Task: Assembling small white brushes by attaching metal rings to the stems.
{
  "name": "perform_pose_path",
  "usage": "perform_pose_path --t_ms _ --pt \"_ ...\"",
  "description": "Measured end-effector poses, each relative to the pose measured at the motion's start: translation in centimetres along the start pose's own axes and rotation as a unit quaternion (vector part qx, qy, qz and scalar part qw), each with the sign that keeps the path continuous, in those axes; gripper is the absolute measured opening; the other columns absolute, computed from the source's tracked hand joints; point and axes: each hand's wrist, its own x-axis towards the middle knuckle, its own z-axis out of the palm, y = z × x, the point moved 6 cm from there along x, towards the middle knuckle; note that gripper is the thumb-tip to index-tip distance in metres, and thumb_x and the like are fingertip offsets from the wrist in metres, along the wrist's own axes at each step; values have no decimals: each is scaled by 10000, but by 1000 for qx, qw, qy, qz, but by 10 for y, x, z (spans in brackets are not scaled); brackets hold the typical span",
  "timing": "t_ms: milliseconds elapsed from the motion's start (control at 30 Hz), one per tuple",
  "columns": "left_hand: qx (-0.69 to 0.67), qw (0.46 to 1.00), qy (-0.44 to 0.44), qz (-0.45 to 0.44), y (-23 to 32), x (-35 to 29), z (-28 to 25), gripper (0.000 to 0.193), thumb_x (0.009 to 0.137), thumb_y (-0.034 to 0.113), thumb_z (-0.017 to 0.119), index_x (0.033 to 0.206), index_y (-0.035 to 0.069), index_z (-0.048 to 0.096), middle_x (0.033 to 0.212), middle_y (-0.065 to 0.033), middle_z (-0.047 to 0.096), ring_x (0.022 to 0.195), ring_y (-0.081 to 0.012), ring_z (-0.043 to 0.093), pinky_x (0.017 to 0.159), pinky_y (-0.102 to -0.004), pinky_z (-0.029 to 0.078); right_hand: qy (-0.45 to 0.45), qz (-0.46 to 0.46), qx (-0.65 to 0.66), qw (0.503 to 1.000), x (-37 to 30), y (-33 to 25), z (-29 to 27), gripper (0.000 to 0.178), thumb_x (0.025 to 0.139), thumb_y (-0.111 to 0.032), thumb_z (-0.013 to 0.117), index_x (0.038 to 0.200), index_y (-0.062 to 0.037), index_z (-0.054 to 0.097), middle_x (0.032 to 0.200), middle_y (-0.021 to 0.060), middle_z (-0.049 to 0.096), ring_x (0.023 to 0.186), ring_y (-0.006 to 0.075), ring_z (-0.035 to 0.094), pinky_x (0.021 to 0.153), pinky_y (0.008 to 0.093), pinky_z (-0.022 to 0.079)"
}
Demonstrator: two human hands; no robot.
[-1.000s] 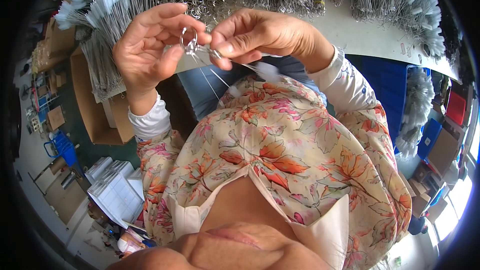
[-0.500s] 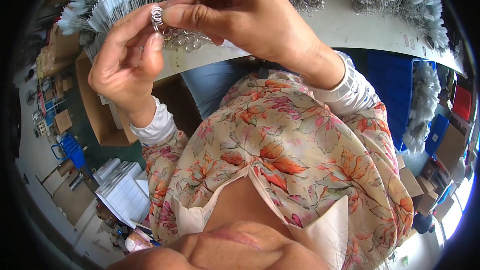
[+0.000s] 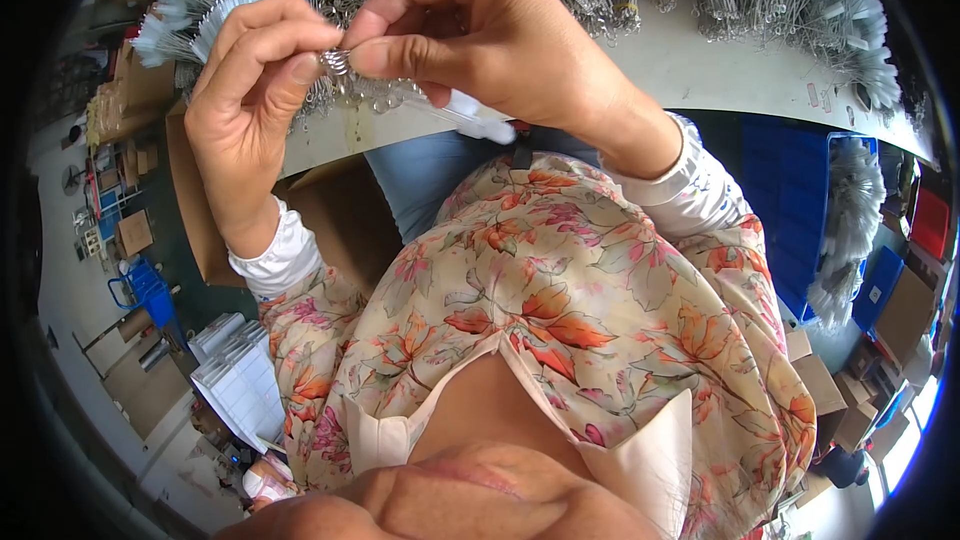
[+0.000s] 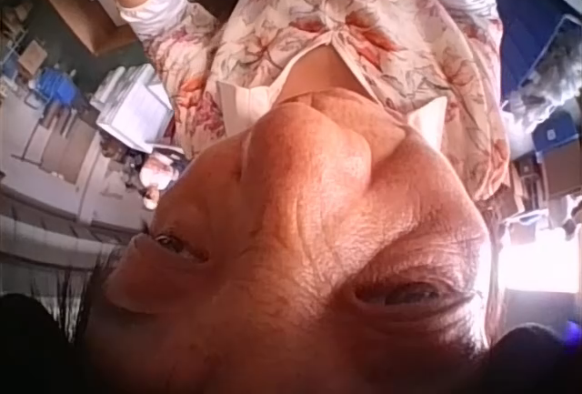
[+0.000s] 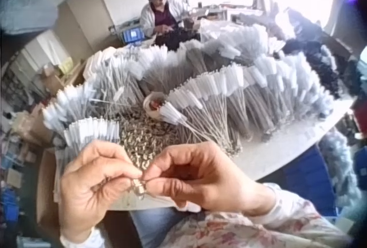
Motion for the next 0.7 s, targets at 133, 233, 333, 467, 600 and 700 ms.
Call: perform_pose_path --t_ms 133,233,333,467,600,700 --pt "-25 993 5 -114 -10 -3 4 84 860 87 614 893 14 637 793 -29 595 633 -75 525 576 -208 425 -55 31 52 997 -2 -5 -1 148 860 -157 642 906 -17 647 715 -16 600 566 37 521 494 176 406" --pt "-381 889 41 -252 -36 -15 19 171 925 141 537 948 -17 597 787 -4 590 594 -56 476 541 -188 397 -50 54 43 996 -3 1 -3 155 862 -171 642 905 -22 643 715 -18 597 569 36 522 495 175 404" --pt "-285 917 9 -277 -30 -12 16 172 925 139 537 952 -22 592 752 -8 579 593 -56 473 538 -193 398 -42 54 23 997 -1 4 -7 159 862 -179 642 909 -27 641 718 -17 599 573 34 526 489 175 399" --pt "-77 981 -50 -174 -16 -6 12 165 924 131 532 966 -20 584 718 -20 561 589 -54 467 533 -201 401 -48 53 29 997 2 8 -6 154 863 -182 641 909 -35 642 717 -18 598 574 31 524 483 166 388" --pt "-485 828 16 -281 -31 -23 13 166 917 109 531 1015 -12 588 713 -49 562 573 -52 466 520 -207 409 -61 7 46 997 5 3 5 142 852 -168 654 905 -36 642 699 -24 594 561 26 515 472 158 372" --pt "-321 893 -36 -312 -22 -23 7 163 925 107 520 1011 -3 605 738 -47 589 567 -62 495 514 -214 419 -61 44 30 997 4 9 6 128 850 -151 655 894 -32 639 694 -23 596 554 27 513 473 162 377"
